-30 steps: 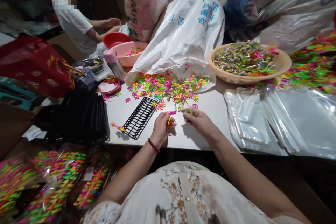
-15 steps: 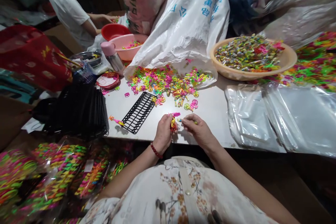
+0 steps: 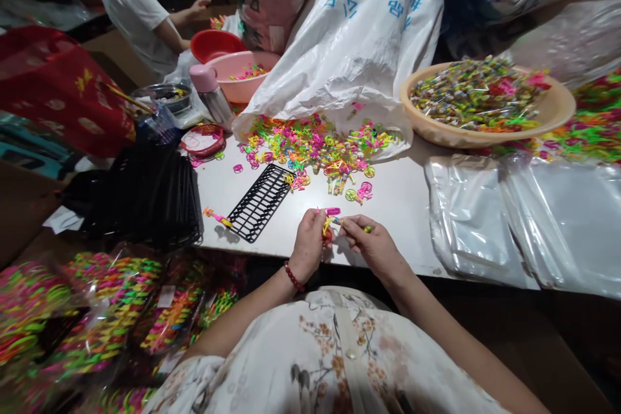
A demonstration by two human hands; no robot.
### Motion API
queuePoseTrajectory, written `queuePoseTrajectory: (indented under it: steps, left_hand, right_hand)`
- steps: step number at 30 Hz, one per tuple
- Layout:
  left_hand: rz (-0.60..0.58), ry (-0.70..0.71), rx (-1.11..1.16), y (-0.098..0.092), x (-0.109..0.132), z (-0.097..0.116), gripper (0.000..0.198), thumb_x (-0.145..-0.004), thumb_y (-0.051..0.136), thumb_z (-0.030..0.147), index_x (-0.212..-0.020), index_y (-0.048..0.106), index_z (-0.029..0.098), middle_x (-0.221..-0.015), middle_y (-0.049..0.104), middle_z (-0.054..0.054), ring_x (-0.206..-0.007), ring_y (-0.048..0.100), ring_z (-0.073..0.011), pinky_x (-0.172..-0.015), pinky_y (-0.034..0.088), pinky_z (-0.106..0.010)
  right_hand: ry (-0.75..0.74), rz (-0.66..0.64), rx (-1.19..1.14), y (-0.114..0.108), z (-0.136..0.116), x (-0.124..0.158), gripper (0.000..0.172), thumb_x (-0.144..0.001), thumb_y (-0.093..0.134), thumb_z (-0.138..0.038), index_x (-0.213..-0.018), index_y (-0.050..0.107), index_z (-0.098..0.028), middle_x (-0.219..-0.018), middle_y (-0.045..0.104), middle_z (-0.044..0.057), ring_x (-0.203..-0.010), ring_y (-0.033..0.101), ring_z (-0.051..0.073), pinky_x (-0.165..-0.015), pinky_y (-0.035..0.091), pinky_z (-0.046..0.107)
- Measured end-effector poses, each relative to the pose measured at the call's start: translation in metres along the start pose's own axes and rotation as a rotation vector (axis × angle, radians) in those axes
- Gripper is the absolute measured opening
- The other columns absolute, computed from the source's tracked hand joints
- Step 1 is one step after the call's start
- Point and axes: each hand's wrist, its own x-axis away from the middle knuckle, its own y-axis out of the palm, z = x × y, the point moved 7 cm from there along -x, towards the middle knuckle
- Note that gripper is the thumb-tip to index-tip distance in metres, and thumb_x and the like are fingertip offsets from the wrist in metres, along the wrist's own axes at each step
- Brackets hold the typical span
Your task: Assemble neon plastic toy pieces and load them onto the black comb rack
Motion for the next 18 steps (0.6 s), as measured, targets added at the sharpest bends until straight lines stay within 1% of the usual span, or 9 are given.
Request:
queuePoseTrajectory:
  steps: [5,8,11,13,15,18]
  left_hand:
    - [0.019,0.067,-0.075,-0.003,0.0,0.003,0.037,-0.087,0.06,0.056,-0.082,0.049,0.021,-0.052,0.049,0.007,-0.041,0.041,-0.0072,-0.04,0.033,-0.018]
    - [0.053,0.12,-0.133,-0.008,0.0,0.004,0.035,-0.088,0.06,0.054,-0.083,0.051,0.021,-0.053,0.049,0.007,-0.043,0.042,-0.0071,-0.042,0.034,-0.018]
    - [0.069,0.168,-0.188,-0.012,-0.001,0.007,0.03,-0.087,0.063,0.049,-0.083,0.055,0.02,-0.054,0.05,0.006,-0.046,0.043,-0.007,-0.045,0.035,-0.017]
    - [0.066,0.142,-0.174,-0.014,-0.003,0.004,0.029,-0.086,0.065,0.048,-0.082,0.058,0.02,-0.053,0.049,0.006,-0.046,0.041,-0.007,-0.045,0.034,-0.016]
    - [0.062,0.095,-0.136,-0.015,-0.005,0.0,0.03,-0.085,0.067,0.048,-0.081,0.06,0.019,-0.051,0.048,0.006,-0.045,0.039,-0.007,-0.044,0.032,-0.016]
    - [0.061,0.058,-0.107,-0.014,-0.008,-0.006,0.033,-0.084,0.066,0.05,-0.077,0.056,0.019,-0.047,0.044,0.007,-0.042,0.036,-0.0068,-0.042,0.031,-0.017]
  right_hand:
    - [0.036,-0.025,0.034,0.001,0.002,-0.001,0.035,-0.073,0.078,-0.05,-0.084,0.071,-0.017,-0.069,0.062,-0.001,-0.049,0.037,0.006,-0.044,0.024,0.022]
    - [0.059,-0.033,0.065,0.0,0.003,-0.002,0.038,-0.071,0.078,-0.052,-0.082,0.071,-0.016,-0.064,0.058,-0.002,-0.048,0.034,0.006,-0.044,0.021,0.022]
    - [0.061,-0.042,0.13,-0.001,0.003,-0.003,0.04,-0.071,0.078,-0.054,-0.086,0.073,-0.017,-0.059,0.053,-0.004,-0.047,0.032,0.006,-0.044,0.02,0.023]
    - [0.032,-0.054,0.197,0.0,-0.001,-0.002,0.041,-0.071,0.077,-0.055,-0.087,0.074,-0.018,-0.058,0.052,-0.004,-0.048,0.033,0.007,-0.044,0.021,0.023]
    - [-0.008,-0.072,0.255,0.004,-0.006,0.0,0.039,-0.072,0.076,-0.055,-0.084,0.074,-0.018,-0.059,0.053,-0.003,-0.051,0.036,0.008,-0.046,0.025,0.023]
    - [-0.063,-0.089,0.324,0.011,-0.012,0.004,0.036,-0.076,0.072,-0.055,-0.08,0.073,-0.019,-0.061,0.055,-0.002,-0.055,0.042,0.01,-0.051,0.033,0.025]
